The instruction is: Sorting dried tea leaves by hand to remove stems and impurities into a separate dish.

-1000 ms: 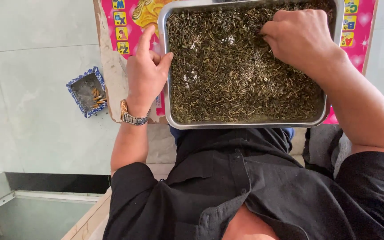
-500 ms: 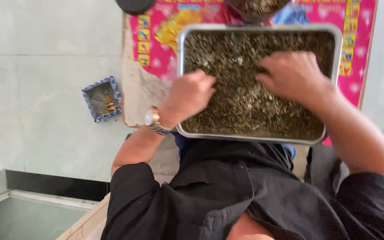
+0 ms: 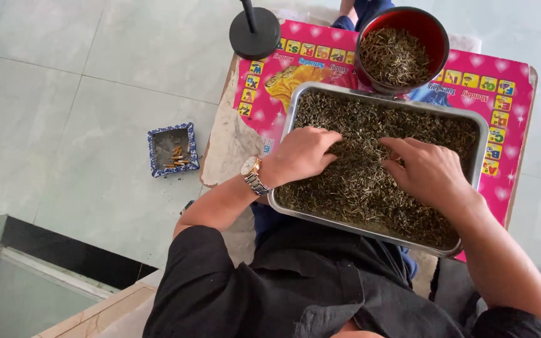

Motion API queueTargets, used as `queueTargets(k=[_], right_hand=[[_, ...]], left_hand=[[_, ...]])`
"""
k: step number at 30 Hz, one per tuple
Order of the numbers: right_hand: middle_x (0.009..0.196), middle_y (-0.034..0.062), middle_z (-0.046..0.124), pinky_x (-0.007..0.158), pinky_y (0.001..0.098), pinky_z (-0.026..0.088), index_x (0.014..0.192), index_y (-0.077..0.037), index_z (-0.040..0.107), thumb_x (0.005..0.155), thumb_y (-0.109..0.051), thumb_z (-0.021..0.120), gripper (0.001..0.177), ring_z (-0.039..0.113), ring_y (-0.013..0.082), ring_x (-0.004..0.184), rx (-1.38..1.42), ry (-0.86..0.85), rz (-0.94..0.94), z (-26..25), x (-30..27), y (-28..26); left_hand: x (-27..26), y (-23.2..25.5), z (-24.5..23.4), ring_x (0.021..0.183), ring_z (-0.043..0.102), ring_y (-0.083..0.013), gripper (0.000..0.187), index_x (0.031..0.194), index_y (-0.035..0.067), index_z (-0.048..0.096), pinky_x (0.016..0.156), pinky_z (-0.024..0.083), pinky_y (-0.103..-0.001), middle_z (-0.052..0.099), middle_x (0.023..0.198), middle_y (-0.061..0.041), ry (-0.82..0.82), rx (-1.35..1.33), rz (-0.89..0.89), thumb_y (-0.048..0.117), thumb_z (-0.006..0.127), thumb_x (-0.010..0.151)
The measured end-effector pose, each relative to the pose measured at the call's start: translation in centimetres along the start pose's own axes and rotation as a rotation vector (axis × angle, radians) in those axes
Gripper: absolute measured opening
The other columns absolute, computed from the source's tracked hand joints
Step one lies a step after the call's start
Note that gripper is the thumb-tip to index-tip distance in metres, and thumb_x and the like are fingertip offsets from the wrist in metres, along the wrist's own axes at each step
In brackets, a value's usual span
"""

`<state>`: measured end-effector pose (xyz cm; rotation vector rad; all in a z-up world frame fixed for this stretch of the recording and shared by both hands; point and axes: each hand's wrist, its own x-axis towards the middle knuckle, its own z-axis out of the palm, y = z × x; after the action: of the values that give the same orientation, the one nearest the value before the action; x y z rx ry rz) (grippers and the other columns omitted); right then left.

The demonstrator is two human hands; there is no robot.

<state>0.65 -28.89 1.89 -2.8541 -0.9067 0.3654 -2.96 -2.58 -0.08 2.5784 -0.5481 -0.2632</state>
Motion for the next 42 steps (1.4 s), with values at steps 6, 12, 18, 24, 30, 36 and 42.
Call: queueTargets(k=[6, 12, 18, 24, 30, 36, 42], right_hand=[[0.090, -0.0060, 0.075, 0.060, 0.0235, 0.056, 0.116, -0.024, 0.072, 0.100, -0.030, 0.058, 0.023, 0.072, 0.0124, 0.068, -0.125, -0.139, 0.034, 1.8, 2.7, 0.0], [0.081, -0.0056, 0.075, 0.067, 0.0326, 0.061, 0.092, -0.023, 0.075, 0.095, -0.029, 0.066, 0.011, 0.074, 0.0175, 0.071, 0.010, -0.044, -0.011, 2.4, 1.8, 0.0], [0.085, -0.0040, 0.078, 0.072, 0.0376, 0.061, 0.092, -0.023, 0.075, 0.094, -0.035, 0.067, 0.015, 0.076, 0.0204, 0.080, -0.030, -0.049, 0.078, 2.8, 1.3, 1.4], [0.094, -0.0001, 0.078, 0.078, 0.0431, 0.062, 0.110, -0.020, 0.073, 0.096, -0.036, 0.062, 0.024, 0.077, 0.0256, 0.088, -0.006, -0.126, 0.007, 2.2, 1.8, 0.3], [0.089, -0.0044, 0.077, 0.076, 0.0392, 0.062, 0.098, -0.022, 0.074, 0.095, -0.031, 0.064, 0.014, 0.076, 0.0216, 0.083, -0.038, -0.051, 0.004, 3.1, 1.8, 1.0], [0.087, -0.0023, 0.077, 0.072, 0.0363, 0.062, 0.101, -0.021, 0.074, 0.097, -0.030, 0.061, 0.017, 0.077, 0.0199, 0.079, -0.020, -0.126, -0.015, 2.2, 2.4, -0.2], [0.079, -0.0045, 0.074, 0.066, 0.0293, 0.060, 0.096, -0.021, 0.076, 0.098, -0.030, 0.063, 0.016, 0.073, 0.0147, 0.069, -0.038, -0.074, -0.002, 2.4, 2.2, 0.2]], left_hand=[[2.1, -5.3, 7.2, 0.080, 0.075, -0.0334, 0.019, 0.112, 0.000, 0.070, 0.066, 0.064, -0.042, 0.073, 0.095, -0.018, -0.067, 0.067, -0.020, 0.007, 0.062, 0.096], [1.5, -2.6, 4.7, 0.084, 0.074, -0.0410, 0.019, 0.107, 0.000, 0.069, 0.066, 0.063, -0.049, 0.074, 0.093, -0.018, -0.051, 0.043, 0.049, 0.001, 0.061, 0.090], [0.7, -2.1, 2.5, 0.091, 0.074, -0.0384, 0.022, 0.105, 0.005, 0.068, 0.074, 0.062, -0.049, 0.075, 0.100, -0.014, -0.039, 0.014, -0.016, 0.017, 0.057, 0.092], [0.5, -0.5, 1.5, 0.085, 0.075, -0.0286, 0.023, 0.112, 0.011, 0.071, 0.074, 0.063, -0.039, 0.073, 0.096, -0.007, -0.018, 0.048, 0.027, 0.022, 0.058, 0.097], [0.2, -0.9, 1.8, 0.089, 0.073, -0.0388, 0.027, 0.113, 0.008, 0.068, 0.075, 0.061, -0.051, 0.072, 0.099, -0.012, -0.062, 0.067, 0.046, 0.026, 0.064, 0.093], [1.5, -2.9, 5.3, 0.087, 0.073, -0.0377, 0.019, 0.104, 0.010, 0.070, 0.073, 0.062, -0.049, 0.072, 0.095, -0.008, -0.057, 0.105, 0.065, 0.024, 0.062, 0.093], [1.4, -2.3, 4.5, 0.087, 0.073, -0.0376, 0.019, 0.101, 0.013, 0.068, 0.073, 0.062, -0.051, 0.072, 0.095, -0.007, -0.041, 0.086, 0.048, 0.026, 0.057, 0.094]])
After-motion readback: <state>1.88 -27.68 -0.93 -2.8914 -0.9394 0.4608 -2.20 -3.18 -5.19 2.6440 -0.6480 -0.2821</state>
